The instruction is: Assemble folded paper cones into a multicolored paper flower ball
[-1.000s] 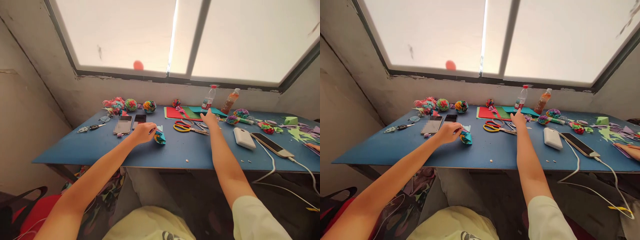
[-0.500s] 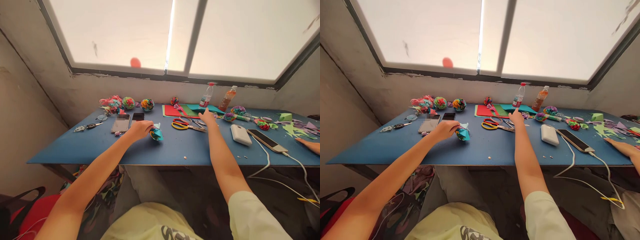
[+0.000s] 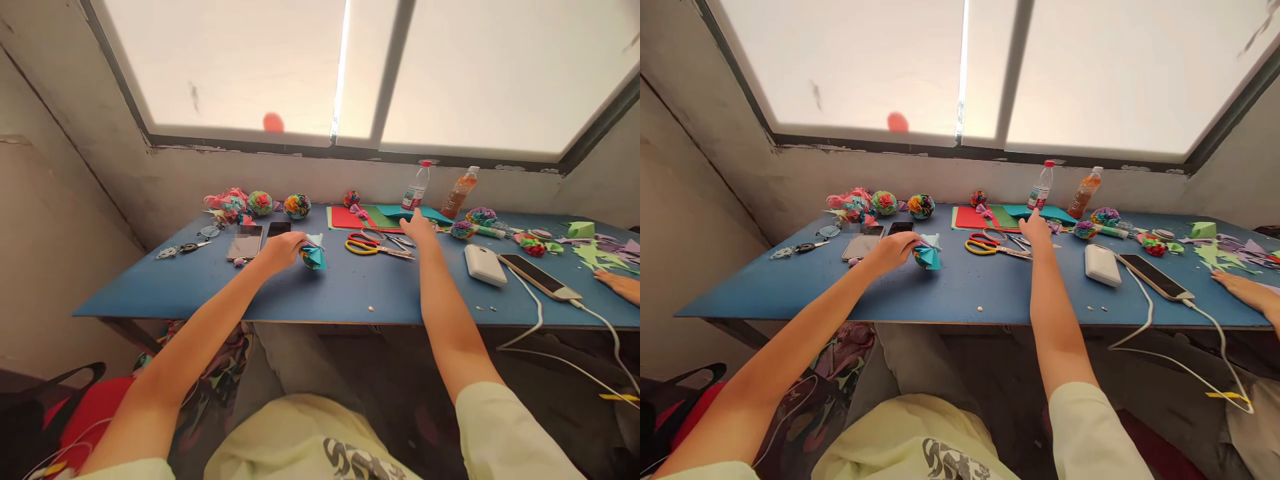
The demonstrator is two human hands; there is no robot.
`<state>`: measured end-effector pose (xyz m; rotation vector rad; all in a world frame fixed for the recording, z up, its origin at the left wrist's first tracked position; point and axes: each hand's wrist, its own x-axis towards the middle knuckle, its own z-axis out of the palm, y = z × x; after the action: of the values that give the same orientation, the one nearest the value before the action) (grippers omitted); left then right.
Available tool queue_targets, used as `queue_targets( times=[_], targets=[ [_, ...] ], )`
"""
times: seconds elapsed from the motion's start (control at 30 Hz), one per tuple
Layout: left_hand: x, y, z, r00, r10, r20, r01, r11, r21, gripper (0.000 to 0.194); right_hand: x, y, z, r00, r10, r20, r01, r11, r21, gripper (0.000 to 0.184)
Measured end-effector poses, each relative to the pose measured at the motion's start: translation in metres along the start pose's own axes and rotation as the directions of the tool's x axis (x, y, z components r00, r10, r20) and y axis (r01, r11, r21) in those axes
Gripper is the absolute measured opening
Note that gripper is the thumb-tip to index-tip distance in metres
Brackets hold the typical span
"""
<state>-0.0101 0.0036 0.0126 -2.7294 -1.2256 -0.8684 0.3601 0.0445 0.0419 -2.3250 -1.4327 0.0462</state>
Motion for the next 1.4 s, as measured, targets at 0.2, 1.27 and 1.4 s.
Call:
queue_targets(
  times=[0.2,1.27,1.4],
  targets=[
    [0.0,-0.001,0.0,0.998,-0.056,-0.019,0.056,0.998,-0.005,0.028,0.002,0.002,0.007,0.999,-0.029,0.031,0.03,0.999,-0.019,0.059],
    [0.009,-0.008,-0.001,0.892,-0.415,-0.18,0.199,0.718,-0.667,0.02,-0.129,-0.104,0.047,0.405,-0.851,-0.335,0.909,0.339,0.241,0.052],
    [0.01,-0.009,0.0,0.883,-0.452,-0.125,0.205,0.611,-0.765,0.03,-0.137,-0.108,0.051,0.322,-0.851,-0.416,0.946,0.306,0.106,0.032]
  ],
)
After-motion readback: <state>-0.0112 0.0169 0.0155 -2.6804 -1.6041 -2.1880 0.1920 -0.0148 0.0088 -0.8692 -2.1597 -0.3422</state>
